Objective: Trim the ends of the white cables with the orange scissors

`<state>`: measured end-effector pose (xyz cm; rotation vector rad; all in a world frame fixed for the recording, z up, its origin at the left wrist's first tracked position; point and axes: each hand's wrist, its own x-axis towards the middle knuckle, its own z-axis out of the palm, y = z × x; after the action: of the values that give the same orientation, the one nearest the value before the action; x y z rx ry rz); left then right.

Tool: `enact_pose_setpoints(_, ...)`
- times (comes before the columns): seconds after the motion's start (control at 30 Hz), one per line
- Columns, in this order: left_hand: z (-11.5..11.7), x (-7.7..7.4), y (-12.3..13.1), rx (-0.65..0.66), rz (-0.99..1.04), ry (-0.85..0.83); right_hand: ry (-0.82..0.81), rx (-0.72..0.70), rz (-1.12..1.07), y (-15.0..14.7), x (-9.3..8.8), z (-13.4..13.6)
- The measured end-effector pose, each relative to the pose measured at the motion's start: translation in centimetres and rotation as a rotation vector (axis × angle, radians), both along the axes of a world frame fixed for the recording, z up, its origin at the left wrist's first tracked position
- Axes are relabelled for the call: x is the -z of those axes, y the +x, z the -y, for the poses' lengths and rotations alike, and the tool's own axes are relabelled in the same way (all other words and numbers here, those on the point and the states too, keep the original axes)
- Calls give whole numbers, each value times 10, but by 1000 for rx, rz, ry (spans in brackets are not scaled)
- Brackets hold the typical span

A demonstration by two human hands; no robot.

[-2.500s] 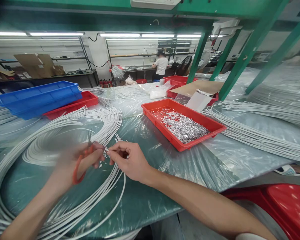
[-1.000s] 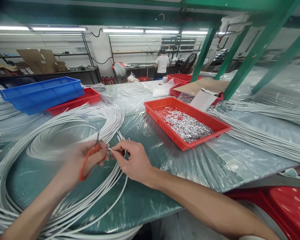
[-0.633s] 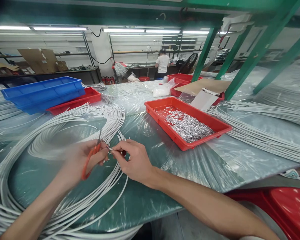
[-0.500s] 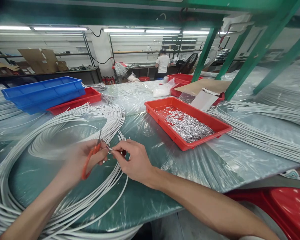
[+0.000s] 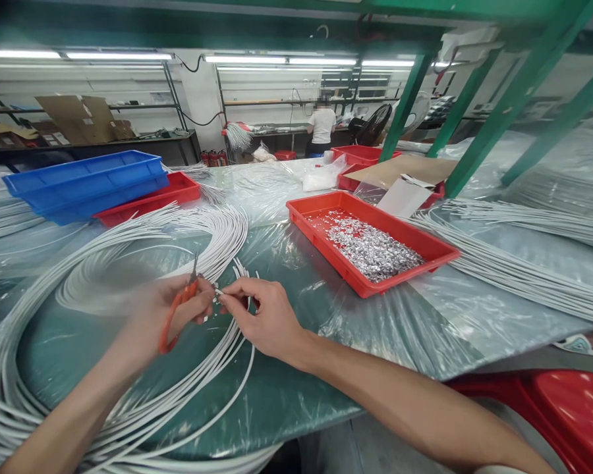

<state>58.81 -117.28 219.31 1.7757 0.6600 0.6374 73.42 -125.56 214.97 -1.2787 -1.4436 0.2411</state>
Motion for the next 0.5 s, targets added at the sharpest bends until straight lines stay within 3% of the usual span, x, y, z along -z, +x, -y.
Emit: enact_pose_setpoints(0.5, 1, -2, -1, -12, -75, 37, 102, 85, 173, 1, 4, 1)
